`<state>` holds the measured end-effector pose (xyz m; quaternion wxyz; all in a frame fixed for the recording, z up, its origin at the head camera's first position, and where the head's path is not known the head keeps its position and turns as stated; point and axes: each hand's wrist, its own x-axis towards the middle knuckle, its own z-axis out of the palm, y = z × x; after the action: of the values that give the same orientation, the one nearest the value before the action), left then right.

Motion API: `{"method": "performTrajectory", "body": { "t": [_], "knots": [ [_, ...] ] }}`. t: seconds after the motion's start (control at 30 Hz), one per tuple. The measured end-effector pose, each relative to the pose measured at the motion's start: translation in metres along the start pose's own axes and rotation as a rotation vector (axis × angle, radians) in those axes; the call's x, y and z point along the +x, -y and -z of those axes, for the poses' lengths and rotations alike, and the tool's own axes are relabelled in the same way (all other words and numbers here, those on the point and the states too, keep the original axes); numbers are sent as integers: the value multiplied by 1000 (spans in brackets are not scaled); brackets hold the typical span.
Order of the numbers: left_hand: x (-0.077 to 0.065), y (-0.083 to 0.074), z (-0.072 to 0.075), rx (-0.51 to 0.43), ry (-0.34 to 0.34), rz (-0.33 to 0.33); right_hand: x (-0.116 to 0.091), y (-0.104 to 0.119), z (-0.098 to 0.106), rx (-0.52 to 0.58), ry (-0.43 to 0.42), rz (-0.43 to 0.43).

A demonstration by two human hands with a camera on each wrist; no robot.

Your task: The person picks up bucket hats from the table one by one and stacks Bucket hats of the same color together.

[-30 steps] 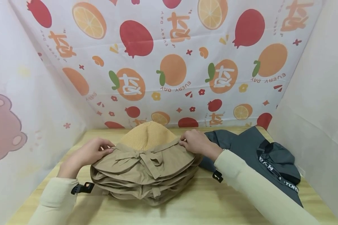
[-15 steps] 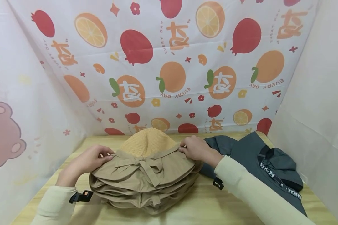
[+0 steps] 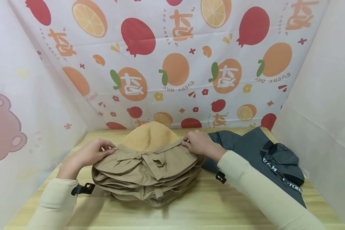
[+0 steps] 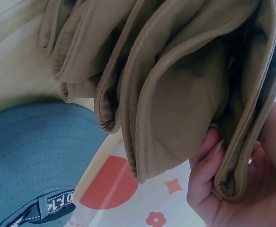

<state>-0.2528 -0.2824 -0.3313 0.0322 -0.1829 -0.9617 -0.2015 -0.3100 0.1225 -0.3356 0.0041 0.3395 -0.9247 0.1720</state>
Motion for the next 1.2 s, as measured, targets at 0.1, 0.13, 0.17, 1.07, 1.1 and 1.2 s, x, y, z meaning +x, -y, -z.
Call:
{"method": "performTrajectory", "body": {
  "t": [0.1, 0.13, 0.17, 1.07, 1.1, 1.2],
  "knots": [
    [0, -2, 5, 14, -8, -4, 3, 1, 4, -6, -4, 0],
    [0, -3, 6, 18, -13, -6, 3, 1, 5, -7, -8, 2],
    [0, -3, 7, 22, -17, -6, 4, 2, 6, -6, -10, 1],
    [-9, -5, 9, -7, 1, -23, -17, -5, 11, 29, -109, 35],
    [-9, -5, 8, -10, 3, -24, -18, -5, 11, 31, -110, 37],
    [-10, -5, 6, -10, 5, -14, -21, -5, 10, 34, -115, 46]
  ]
}}
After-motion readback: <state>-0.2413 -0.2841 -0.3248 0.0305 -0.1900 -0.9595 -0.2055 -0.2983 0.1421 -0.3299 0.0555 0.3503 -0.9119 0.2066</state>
